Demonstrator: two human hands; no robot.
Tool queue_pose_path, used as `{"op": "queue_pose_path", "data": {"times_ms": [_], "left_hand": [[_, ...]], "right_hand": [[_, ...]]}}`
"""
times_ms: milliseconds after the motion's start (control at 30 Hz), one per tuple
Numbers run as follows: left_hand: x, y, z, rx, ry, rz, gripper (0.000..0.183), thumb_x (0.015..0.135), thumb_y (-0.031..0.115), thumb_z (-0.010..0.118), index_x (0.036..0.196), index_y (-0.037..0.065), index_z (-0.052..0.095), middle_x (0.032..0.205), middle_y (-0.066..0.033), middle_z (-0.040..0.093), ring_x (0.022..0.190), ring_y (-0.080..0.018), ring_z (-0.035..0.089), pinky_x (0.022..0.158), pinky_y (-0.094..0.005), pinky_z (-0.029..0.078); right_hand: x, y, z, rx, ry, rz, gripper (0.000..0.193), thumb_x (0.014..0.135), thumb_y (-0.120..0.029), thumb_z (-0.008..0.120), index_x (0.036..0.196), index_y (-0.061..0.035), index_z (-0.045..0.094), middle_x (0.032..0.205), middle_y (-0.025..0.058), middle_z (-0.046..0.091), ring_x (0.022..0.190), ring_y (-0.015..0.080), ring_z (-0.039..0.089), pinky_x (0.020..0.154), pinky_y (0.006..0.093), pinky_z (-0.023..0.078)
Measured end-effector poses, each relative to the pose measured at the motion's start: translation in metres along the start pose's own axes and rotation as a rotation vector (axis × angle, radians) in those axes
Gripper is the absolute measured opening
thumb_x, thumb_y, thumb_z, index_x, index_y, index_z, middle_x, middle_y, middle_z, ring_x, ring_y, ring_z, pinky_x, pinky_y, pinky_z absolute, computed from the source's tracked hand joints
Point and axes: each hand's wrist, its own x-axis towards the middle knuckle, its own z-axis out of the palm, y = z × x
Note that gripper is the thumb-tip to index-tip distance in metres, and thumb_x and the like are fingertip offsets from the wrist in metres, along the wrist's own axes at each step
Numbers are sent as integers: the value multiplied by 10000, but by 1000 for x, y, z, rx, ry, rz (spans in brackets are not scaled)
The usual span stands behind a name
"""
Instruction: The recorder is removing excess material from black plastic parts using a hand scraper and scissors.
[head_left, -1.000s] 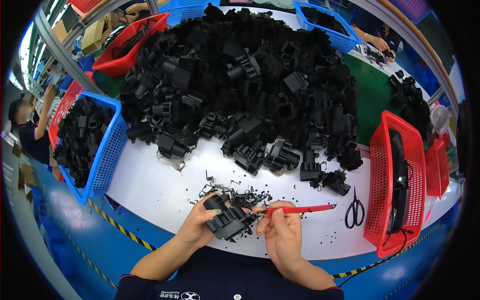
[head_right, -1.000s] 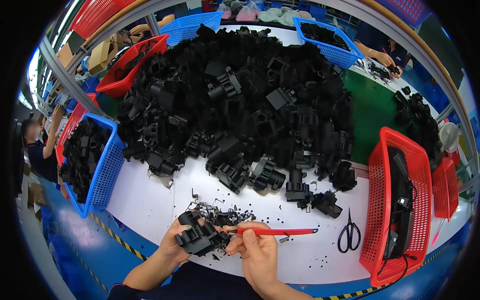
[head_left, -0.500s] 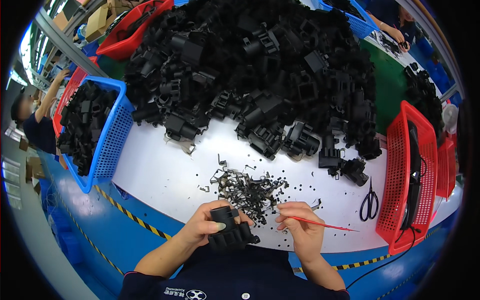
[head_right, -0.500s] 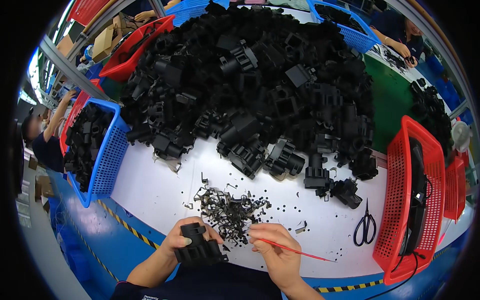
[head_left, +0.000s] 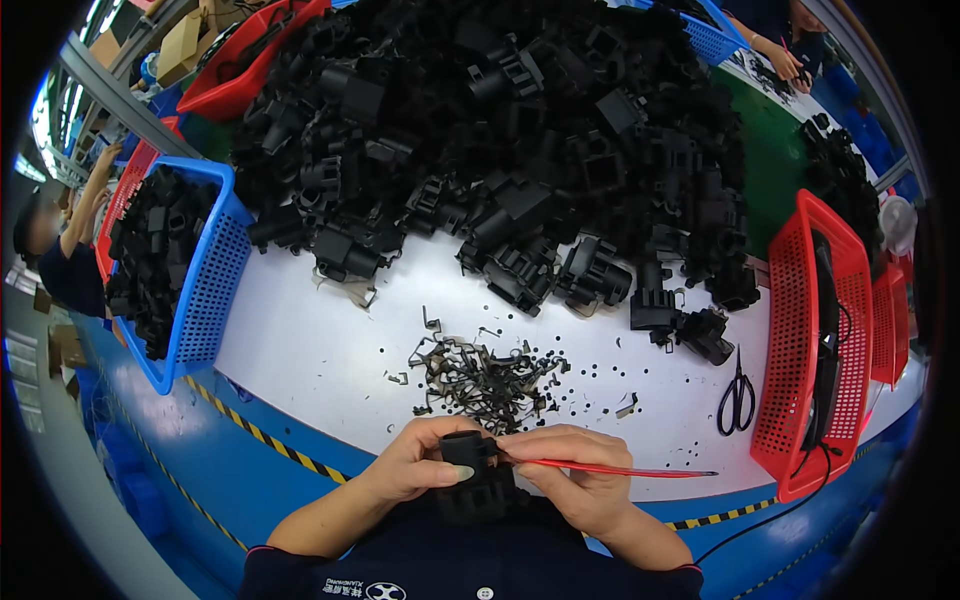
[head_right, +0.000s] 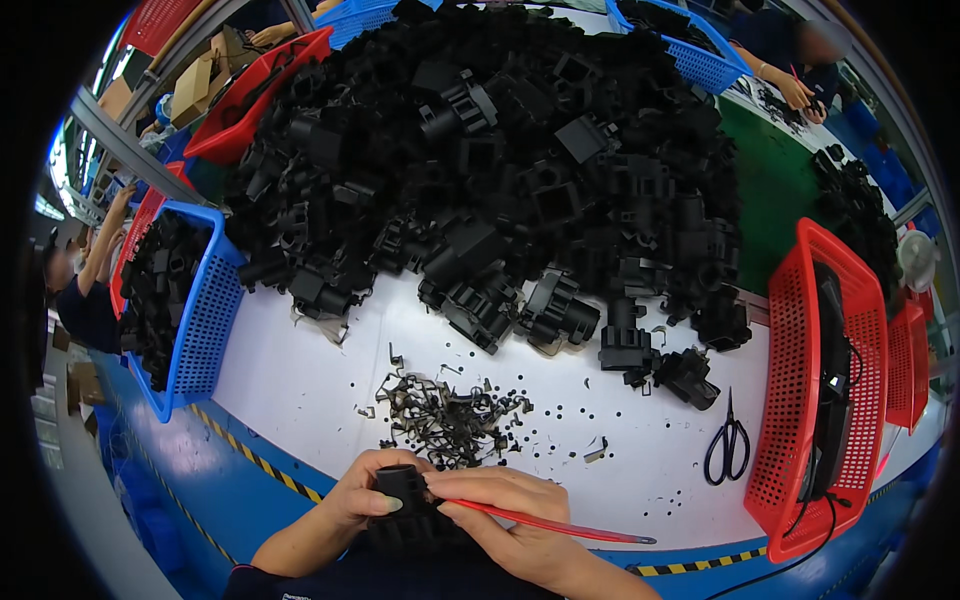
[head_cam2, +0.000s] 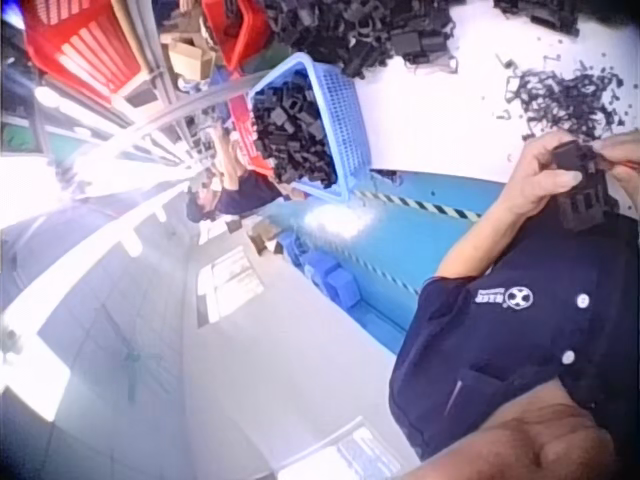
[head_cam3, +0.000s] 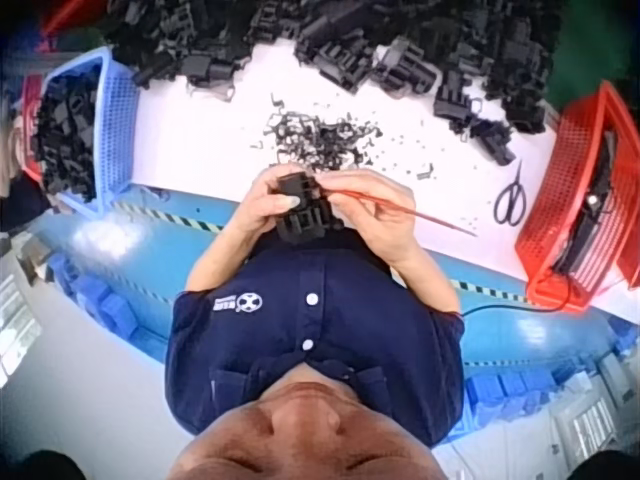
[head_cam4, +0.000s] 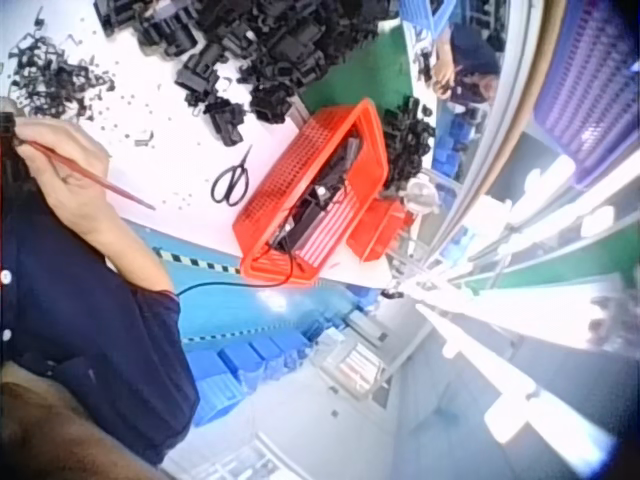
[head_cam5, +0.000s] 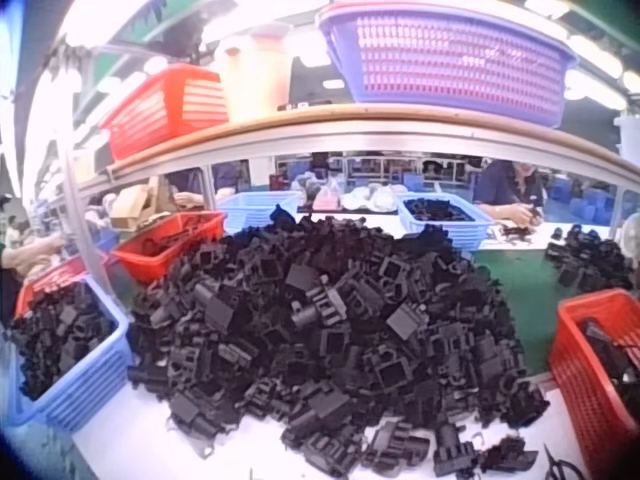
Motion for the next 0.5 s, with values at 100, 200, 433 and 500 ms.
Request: {"op": "queue_pose_path", "data": {"times_ms": [100, 200, 433, 500], "left_hand": [[1, 1, 1, 0, 1, -4, 347, 706, 103, 623, 1017, -36, 554, 942, -84, 597, 883, -139, 555, 817, -259, 416], [1, 3, 3, 3, 9, -15, 342, 714, 109, 626, 1015, -36, 553, 940, -85, 597, 881, -135, 555, 814, -255, 417], [1, 2, 2, -25, 10, -42, 323, 728, 112, 625, 1004, -39, 550, 939, -85, 597, 864, -124, 554, 795, -244, 419], [1, 0, 3, -61, 0, -43, 327, 735, 118, 623, 1012, -37, 546, 941, -83, 595, 866, -123, 553, 792, -242, 420]], "right_hand": [[0, -2, 0, 17, 3, 15, 134, 735, 48, 599, 867, 51, 625, 881, 179, 642, 805, 229, 635, 726, 294, 503], [-1, -1, -2, 16, 1, 10, 129, 737, 41, 598, 862, 51, 626, 887, 183, 641, 804, 229, 636, 729, 293, 502], [-2, 0, -2, 7, 1, 27, 127, 738, 25, 609, 863, 38, 628, 889, 176, 643, 796, 229, 637, 721, 292, 503], [-1, 1, -2, -42, -1, -28, 132, 731, 2, 633, 862, 21, 631, 887, 163, 645, 783, 230, 640, 705, 290, 508]]}}
